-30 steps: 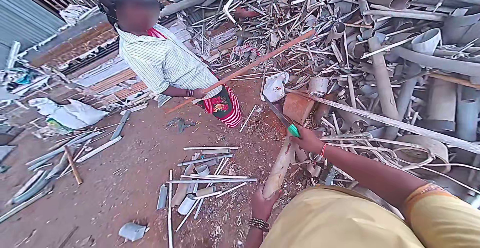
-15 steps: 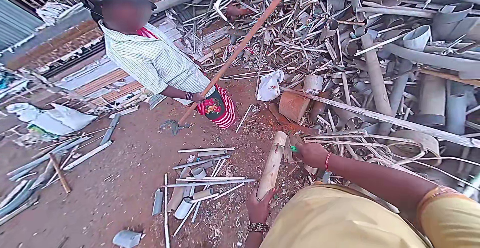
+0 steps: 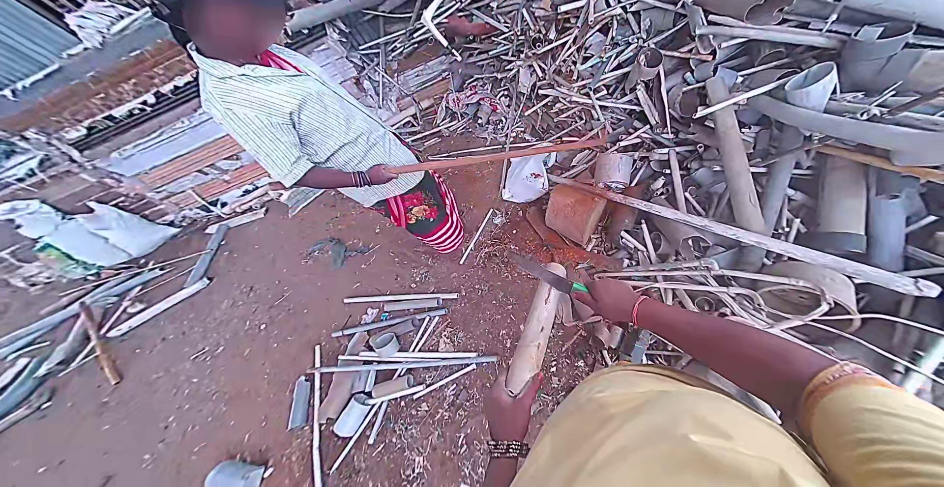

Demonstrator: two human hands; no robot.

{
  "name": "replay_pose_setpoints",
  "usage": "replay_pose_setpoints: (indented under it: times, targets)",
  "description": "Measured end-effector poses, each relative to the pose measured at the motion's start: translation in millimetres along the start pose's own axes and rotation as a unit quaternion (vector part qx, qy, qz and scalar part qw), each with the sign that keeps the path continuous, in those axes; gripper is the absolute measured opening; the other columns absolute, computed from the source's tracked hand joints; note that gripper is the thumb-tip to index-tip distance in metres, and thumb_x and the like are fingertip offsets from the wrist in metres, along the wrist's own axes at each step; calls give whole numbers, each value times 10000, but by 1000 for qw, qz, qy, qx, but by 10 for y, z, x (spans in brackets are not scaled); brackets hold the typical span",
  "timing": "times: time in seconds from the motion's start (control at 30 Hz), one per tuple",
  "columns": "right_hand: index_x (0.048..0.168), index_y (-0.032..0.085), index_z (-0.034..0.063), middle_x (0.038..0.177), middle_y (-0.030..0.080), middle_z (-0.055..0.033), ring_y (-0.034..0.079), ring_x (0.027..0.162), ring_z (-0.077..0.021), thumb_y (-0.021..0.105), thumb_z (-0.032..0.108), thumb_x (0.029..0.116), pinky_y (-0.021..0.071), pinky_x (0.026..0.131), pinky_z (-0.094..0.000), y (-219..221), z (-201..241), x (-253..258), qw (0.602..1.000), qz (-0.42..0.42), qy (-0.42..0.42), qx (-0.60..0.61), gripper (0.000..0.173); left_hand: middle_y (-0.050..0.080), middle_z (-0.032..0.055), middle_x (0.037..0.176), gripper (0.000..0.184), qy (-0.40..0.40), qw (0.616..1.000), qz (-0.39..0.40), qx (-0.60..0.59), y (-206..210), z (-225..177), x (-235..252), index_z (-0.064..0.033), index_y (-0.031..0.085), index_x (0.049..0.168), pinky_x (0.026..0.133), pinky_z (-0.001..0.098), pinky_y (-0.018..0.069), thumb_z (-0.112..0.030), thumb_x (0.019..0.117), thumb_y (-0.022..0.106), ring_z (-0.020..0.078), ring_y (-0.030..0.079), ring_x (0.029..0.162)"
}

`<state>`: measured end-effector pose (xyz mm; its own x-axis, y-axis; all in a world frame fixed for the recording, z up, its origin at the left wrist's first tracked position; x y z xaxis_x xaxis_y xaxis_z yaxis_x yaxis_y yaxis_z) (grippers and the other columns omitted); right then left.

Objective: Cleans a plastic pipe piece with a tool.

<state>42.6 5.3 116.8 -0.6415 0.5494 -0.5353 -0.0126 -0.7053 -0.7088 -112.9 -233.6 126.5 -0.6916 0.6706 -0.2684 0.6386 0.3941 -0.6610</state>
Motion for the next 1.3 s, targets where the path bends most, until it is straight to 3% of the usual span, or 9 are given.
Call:
replay_pose_setpoints:
  times: [0.33,0.43,0.57,0.73,0.83,0.93,1.07,1.2,1.3]
  targets:
    - [1245,599,-28,1179,650,-286,634,1150,-466,341,548,1101,482,914,-660,34,195,1,999,16,-35,-36,647,709,245,980,474,-36,999,5,-14,-22,53,67,83,683,1151,838,528,550,-257,860,838,334,696,872]
    - [1307,571,-26,1276,628,-285,598,1246,-458,330,532,1105,473,978,-646,-23,49,100,999,-21,36,2,641,704,218,957,446,-50,998,8,-40,15,69,89,76,677,1151,794,484,555,-231,867,832,288,678,823]
    - [1249,586,-35,1198,642,-290,629,1162,-464,362,524,1104,477,922,-663,43,233,-44,998,26,-26,-50,620,708,247,1001,470,-36,999,4,-16,-44,58,87,80,681,1162,867,528,541,-240,857,838,333,692,903]
    - [1288,576,-49,1241,631,-298,613,1207,-460,341,514,1110,469,972,-651,28,158,62,1000,18,10,-7,635,712,265,1012,485,-27,1000,10,12,-41,6,43,79,693,1152,922,566,513,-269,851,847,376,691,970]
    - [1228,593,-44,1145,643,-289,632,1119,-461,360,529,1104,470,910,-654,144,275,22,998,41,-35,-20,632,712,267,1045,520,-39,999,11,-13,-63,141,47,81,680,1188,930,553,525,-267,844,855,370,695,987]
    - [1307,572,-23,1262,633,-285,603,1235,-458,337,519,1108,479,967,-644,167,169,108,999,2,35,2,623,704,258,1031,522,-62,997,18,-35,-79,230,31,81,670,1190,892,533,534,-271,851,853,348,687,941]
    - [1247,587,-53,1154,649,-312,635,1123,-486,394,502,1104,471,918,-668,378,494,-67,997,48,-51,-42,605,699,238,1003,495,-87,995,20,-51,-205,400,36,81,665,1194,820,482,560,-250,869,839,298,683,850]
    - [1359,528,-14,1247,641,-291,627,1193,-477,372,436,1113,491,942,-646,388,502,62,997,-18,32,-65,536,694,236,1009,487,-92,994,30,-48,-327,533,30,74,661,1198,830,484,555,-256,881,829,297,678,863]
    - [1341,512,-12,1180,641,-305,656,1088,-501,396,356,1120,507,860,-645,594,916,-163,988,5,-76,-134,445,704,248,1041,503,-73,997,31,-26,-478,616,49,73,667,1208,878,507,545,-254,867,840,324,690,921]
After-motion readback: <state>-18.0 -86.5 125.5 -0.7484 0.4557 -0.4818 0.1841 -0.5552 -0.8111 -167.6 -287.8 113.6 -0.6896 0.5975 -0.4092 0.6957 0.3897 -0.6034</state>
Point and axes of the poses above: each hand's wrist, its own x-axis towards the middle knuckle, its own y-axis out of the palm, z = x × y, the point moved 5 cm from there along x, towards the middle knuckle
